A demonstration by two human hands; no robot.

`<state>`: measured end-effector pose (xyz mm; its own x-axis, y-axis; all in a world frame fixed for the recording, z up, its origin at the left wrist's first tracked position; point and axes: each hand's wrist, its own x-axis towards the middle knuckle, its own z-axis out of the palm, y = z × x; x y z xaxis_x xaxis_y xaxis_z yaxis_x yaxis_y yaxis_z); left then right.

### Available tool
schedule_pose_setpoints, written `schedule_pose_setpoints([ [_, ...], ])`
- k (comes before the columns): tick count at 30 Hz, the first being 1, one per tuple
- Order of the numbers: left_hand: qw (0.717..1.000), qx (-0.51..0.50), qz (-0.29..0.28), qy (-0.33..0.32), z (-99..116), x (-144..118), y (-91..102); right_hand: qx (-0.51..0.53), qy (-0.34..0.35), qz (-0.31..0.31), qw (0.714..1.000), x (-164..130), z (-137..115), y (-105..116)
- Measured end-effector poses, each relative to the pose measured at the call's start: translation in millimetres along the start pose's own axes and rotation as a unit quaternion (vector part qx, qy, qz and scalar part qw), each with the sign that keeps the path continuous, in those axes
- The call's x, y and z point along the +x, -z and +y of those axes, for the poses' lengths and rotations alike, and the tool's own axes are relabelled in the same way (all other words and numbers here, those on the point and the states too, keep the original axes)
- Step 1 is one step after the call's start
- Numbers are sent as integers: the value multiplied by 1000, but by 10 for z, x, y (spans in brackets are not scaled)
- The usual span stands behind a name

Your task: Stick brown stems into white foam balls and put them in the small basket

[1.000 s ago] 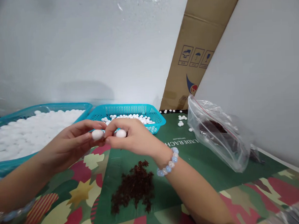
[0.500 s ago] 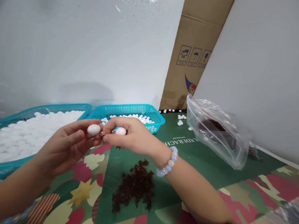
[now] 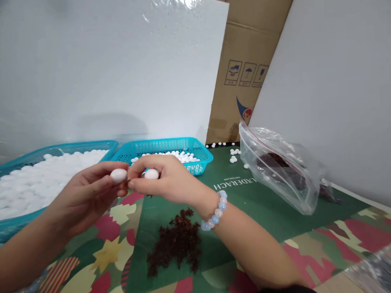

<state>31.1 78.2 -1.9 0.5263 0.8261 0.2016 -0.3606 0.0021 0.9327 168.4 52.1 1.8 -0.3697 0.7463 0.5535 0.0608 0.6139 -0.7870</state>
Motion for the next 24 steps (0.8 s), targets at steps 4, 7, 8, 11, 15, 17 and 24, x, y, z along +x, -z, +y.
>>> schedule_pose_setpoints([
  [4, 999, 29, -4, -22, 19, -23, -17, -8, 16, 7, 1000, 1, 14, -2],
  [7, 998, 54, -13, -39, 37, -28, -25, -18, 30, 17, 999, 1, 29, -4],
  [8, 997, 61, -18, -43, 42, -28, -24, -21, 33, 18, 999, 1, 34, -5],
  [11, 995, 81, -31, -57, 47, -33, -12, -28, 37, 19, 999, 5, 47, -8],
  [15, 992, 95, -33, -75, 27, -57, -10, -41, 38, 37, 998, 12, 61, -8],
  [17, 991, 98, -31, -92, 11, -69, -20, -39, 40, 44, 997, 14, 66, -7],
  [24, 990, 78, -4, -119, -23, -60, -50, -35, 24, 65, 997, 12, 44, -36],
])
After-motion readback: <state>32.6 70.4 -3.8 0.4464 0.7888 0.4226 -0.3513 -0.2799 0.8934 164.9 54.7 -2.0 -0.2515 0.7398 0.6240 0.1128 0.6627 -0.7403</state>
